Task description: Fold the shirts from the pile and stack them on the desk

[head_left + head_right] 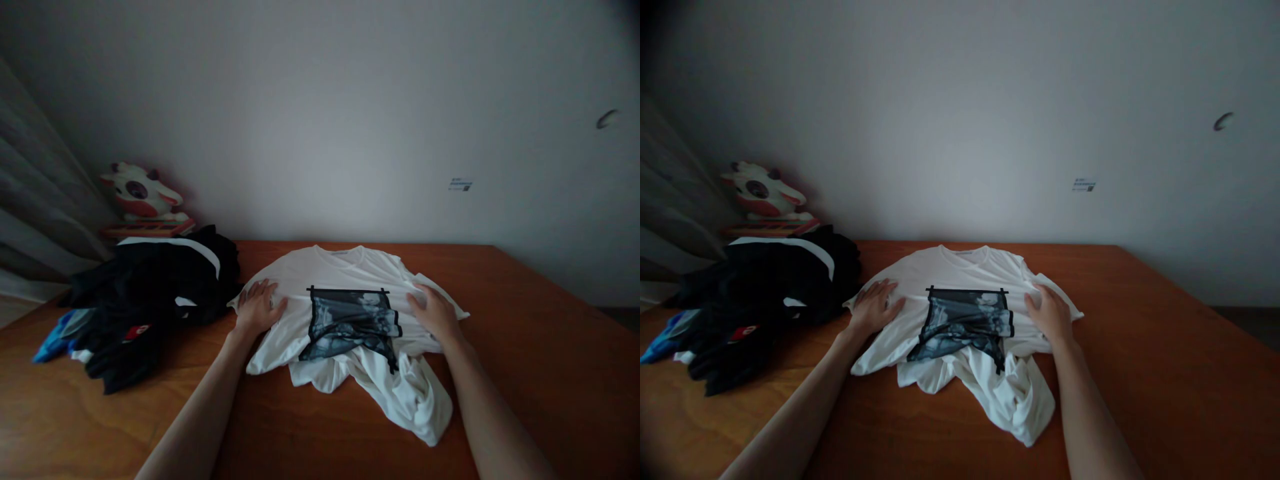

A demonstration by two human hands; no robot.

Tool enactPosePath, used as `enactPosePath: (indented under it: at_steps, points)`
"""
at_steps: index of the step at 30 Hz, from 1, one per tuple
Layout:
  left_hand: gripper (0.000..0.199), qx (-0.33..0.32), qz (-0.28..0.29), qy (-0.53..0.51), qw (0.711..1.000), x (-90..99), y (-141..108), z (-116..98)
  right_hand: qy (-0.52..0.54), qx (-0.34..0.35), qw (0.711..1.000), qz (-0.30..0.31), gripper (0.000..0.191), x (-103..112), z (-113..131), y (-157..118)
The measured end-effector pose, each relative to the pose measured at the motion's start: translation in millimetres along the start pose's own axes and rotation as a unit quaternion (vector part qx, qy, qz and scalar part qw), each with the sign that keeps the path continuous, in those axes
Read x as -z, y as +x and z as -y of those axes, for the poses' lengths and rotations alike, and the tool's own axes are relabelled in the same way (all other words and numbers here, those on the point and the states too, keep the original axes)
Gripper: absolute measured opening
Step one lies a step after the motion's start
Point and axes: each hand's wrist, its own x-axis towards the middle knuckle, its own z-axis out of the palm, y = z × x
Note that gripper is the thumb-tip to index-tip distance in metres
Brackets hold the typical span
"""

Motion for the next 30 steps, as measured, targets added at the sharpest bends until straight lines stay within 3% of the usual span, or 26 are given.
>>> enactPosePath:
  at_steps: [3, 6, 9, 10, 12, 15, 18, 21, 27, 30]
  points:
    - [0.054, -0.011, 0.011, 0.013, 1.000, 1.3, 0, -1, -0.031, -0.041, 0.999, 0.013, 0.051, 11, -29, 2]
    - [0.057, -0.003, 0.030, 0.034, 0.999, 3.2, 0, -2, -0.088, -0.165, 0.982, 0.038, 0.057, 25, -51, -2]
    - [0.058, 0.004, 0.037, 0.052, 0.998, 5.4, 1, -3, -0.114, -0.270, 0.956, 0.006, 0.057, 35, -54, -6]
    - [0.057, 0.000, 0.029, 0.052, 0.998, 6.1, 1, -3, -0.112, -0.267, 0.957, -0.009, 0.055, 37, -51, -6]
    - [0.054, -0.010, -0.001, 0.046, 0.999, 7.2, 1, -2, -0.098, -0.192, 0.976, -0.026, 0.052, 37, -41, -6]
    - [0.050, -0.022, -0.033, 0.033, 0.999, 6.8, 1, 2, -0.082, -0.068, 0.994, 0.016, 0.050, 33, -28, -4]
    - [0.051, -0.026, -0.032, 0.021, 0.999, 2.2, 0, 12, -0.101, -0.129, 0.983, 0.085, 0.056, 29, -23, -5]
    - [0.053, -0.052, -0.029, -0.011, 0.998, -5.9, 2, 26, -0.112, -0.190, 0.970, 0.101, 0.061, 27, -28, -8]
    - [0.050, -0.051, -0.021, -0.092, 0.994, -20.9, 18, 50, -0.125, -0.182, 0.971, 0.096, 0.065, 26, -42, -4]
    - [0.051, -0.045, 0.028, -0.092, 0.994, -19.4, 38, 61, -0.122, -0.156, 0.973, 0.118, 0.063, 26, -51, 3]
